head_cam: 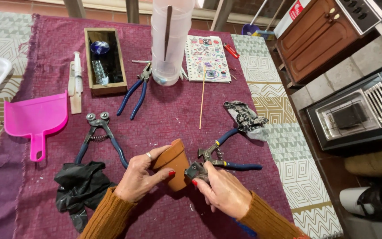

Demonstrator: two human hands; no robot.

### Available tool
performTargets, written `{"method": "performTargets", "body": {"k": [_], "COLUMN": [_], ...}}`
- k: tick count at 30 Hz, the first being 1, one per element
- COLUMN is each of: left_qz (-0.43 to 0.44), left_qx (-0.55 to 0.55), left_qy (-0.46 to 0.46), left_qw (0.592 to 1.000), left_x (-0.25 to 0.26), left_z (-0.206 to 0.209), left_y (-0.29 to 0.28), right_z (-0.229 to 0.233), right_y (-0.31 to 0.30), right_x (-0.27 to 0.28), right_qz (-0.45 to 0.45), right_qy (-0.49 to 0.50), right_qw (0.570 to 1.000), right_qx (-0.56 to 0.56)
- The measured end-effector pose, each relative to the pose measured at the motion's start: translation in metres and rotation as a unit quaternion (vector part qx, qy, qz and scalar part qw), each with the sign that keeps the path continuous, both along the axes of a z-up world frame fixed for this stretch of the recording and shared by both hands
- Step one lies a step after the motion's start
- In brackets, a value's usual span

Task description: Breaking a small terracotta pot into pieces using pliers.

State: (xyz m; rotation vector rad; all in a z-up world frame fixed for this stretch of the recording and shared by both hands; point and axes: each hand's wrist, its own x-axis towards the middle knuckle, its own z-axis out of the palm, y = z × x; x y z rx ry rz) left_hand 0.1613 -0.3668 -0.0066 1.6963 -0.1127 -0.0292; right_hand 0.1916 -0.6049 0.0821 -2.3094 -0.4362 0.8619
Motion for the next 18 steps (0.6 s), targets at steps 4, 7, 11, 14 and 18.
{"method": "performTargets", "body": {"k": [4, 7, 11, 14, 18], "left_qz": [-0.010, -0.015, -0.016, -0.023, -0.033], "left_qx": [0.001, -0.025, -0.005, -0.017, -0.063], "left_qy": [-0.036, -0.023, -0.036, -0.026, 0.038], "left_qw": [0.999, 0.999, 0.999, 0.999, 0.997], "left_x": [0.000, 0.000, 0.001, 0.001, 0.001], "left_z": [-0.001, 0.003, -0.001, -0.001, -0.017], "left_y": [0.002, 0.001, 0.002, 0.003, 0.012], "right_z": [-0.007, -0.010, -0.016, -0.024, -0.055], "right_y": [-0.006, -0.011, -0.017, -0.024, -0.038], "right_x": [-0.003, -0.007, -0.013, -0.017, -0.030], "right_qz": [0.017, 0.005, 0.015, 0.027, 0.076], "right_qy": [-0.012, 0.020, -0.007, -0.021, -0.001], "right_qw": [1.000, 1.000, 1.000, 0.999, 0.995], "right_qx": [0.013, 0.005, -0.014, -0.025, -0.071]}}
